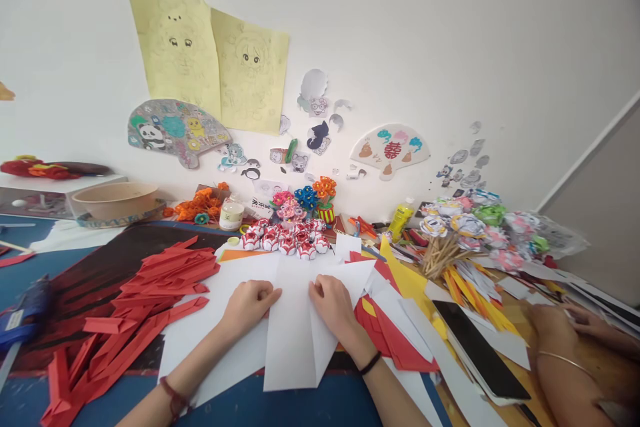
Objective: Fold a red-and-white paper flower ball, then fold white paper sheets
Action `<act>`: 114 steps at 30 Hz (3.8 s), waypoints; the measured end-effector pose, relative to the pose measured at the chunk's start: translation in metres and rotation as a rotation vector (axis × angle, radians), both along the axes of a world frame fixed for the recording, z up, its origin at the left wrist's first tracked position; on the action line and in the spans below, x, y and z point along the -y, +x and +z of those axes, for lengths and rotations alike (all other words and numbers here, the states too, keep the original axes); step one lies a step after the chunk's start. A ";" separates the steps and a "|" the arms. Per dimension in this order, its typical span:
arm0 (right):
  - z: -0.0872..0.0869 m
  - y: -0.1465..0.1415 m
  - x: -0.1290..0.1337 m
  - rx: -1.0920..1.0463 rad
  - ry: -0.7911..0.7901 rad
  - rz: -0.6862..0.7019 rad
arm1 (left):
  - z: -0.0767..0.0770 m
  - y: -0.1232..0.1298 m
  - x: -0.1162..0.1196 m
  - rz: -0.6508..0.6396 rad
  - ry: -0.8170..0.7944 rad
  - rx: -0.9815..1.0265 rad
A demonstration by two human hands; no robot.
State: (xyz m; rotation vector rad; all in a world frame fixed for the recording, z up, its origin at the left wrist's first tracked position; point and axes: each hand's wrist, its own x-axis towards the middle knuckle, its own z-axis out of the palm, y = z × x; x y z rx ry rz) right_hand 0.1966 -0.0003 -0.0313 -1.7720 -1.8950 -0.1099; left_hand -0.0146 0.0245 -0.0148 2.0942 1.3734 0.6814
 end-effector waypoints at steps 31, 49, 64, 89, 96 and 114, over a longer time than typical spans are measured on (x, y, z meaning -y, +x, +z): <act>-0.006 0.009 -0.006 -0.028 0.044 0.026 | 0.004 0.003 0.007 0.061 -0.018 -0.040; -0.012 0.007 -0.007 0.008 0.064 0.031 | 0.002 0.001 0.011 0.084 0.029 -0.074; -0.009 0.005 -0.005 0.010 0.066 0.020 | 0.009 0.006 0.009 0.213 -0.051 -0.102; -0.006 -0.003 0.004 -0.102 0.047 0.088 | 0.000 0.007 0.004 0.030 -0.209 0.139; -0.004 -0.002 0.005 -0.214 0.046 0.122 | 0.001 0.008 0.009 0.034 -0.115 0.124; 0.029 0.006 0.012 -1.316 -0.512 0.565 | -0.003 0.005 0.014 0.092 -0.071 0.100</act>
